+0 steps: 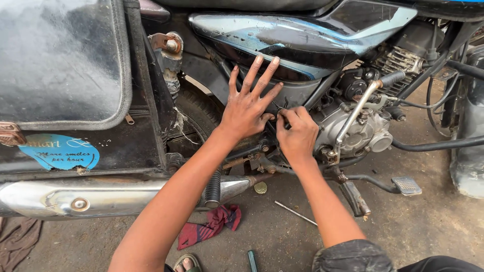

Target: Cleaning and reattaching a motorcycle side panel and adjusting mechanical components.

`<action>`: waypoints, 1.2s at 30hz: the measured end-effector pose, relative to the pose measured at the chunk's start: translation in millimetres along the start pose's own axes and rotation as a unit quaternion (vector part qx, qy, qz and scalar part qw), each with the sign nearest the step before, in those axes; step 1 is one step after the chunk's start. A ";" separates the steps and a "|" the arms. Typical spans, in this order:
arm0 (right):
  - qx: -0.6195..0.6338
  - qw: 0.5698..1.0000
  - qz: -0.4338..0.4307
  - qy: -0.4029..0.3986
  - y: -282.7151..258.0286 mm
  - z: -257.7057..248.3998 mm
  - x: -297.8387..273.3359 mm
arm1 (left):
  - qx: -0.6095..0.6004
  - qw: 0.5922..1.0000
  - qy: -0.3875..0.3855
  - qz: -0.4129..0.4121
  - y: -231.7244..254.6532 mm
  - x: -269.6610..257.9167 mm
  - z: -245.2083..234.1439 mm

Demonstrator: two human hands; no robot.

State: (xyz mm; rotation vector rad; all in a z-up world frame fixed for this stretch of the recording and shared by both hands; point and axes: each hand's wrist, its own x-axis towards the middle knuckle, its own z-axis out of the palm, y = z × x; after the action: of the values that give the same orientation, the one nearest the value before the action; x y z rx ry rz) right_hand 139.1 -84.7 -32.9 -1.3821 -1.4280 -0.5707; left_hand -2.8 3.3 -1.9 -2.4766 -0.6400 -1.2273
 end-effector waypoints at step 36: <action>0.329 0.839 0.409 0.143 0.4 43.5 -17.3 | -0.003 1.000 -0.018 -0.002 -0.6 3.0 0.3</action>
State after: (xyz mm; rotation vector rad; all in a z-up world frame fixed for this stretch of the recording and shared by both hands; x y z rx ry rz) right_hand 121.8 -54.4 -64.0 -1.1208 -0.5748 0.2632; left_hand -1.2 4.7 0.4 -2.5088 -0.6513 -1.1906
